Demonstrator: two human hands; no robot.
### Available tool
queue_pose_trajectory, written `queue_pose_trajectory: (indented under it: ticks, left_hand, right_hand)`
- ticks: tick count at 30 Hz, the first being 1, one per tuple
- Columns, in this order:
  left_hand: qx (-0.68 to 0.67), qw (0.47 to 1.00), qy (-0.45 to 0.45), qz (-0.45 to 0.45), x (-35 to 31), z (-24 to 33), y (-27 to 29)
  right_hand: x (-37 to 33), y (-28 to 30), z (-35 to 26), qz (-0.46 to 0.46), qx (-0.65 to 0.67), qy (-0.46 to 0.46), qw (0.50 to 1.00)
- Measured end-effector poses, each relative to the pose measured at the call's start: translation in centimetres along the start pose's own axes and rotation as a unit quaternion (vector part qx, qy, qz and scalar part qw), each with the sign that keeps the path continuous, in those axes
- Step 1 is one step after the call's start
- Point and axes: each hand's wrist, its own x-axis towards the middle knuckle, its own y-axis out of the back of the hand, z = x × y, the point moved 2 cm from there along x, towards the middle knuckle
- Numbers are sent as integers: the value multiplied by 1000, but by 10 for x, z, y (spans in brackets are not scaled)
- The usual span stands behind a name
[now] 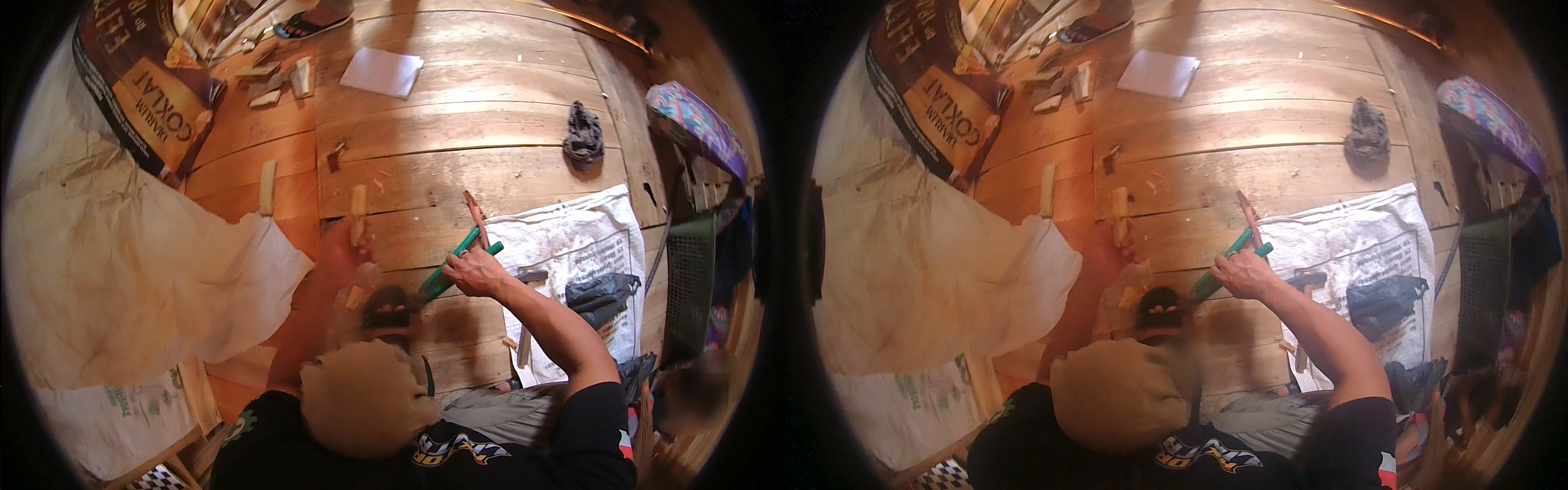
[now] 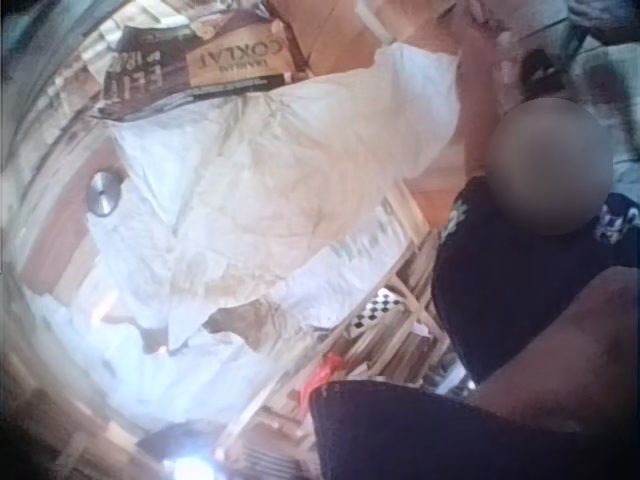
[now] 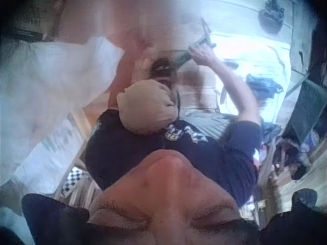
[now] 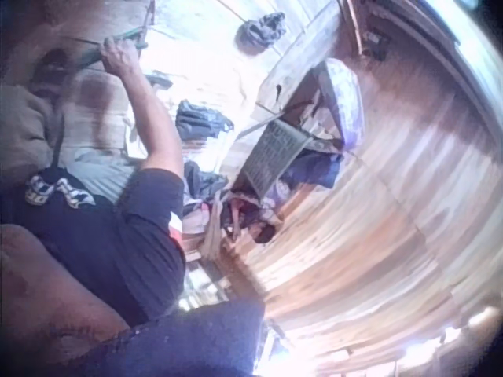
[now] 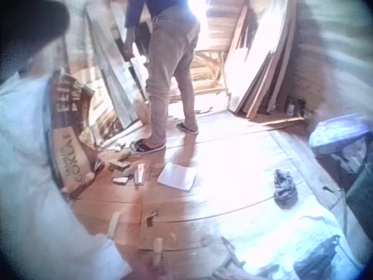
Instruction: The person sits on the floor and uses a hammer and a pair of green pliers to drive nails into small wooden blocks. They repeatedly position the nail with the pliers and strike it with the hammer, then place the finished pieces into a black plastic bag.
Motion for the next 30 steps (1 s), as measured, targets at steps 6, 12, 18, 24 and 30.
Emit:
queue_pose_trajectory:
  ticks: [6, 12, 18, 24, 30]
  left_hand:
    - [160, 971, -176, -12, 20, 62, -81]
    - [278, 880, -367, -121, 3, 141, -264]
    - [319, 831, -325, -320, -15, 157, -409]
    - [280, 828, -365, -321, -37, 98, -455]
    - [286, 836, -326, -337, -33, 74, -453]
  right_hand:
    - [-38, 91, 16, 156, 140, -230, 950]
    - [-91, 222, 34, 316, 316, -255, 858]
    - [-150, 299, 40, 416, 499, -139, 748]
    - [-195, 322, 24, 436, 563, -54, 700]
    - [-206, 296, 22, 390, 610, -84, 684]
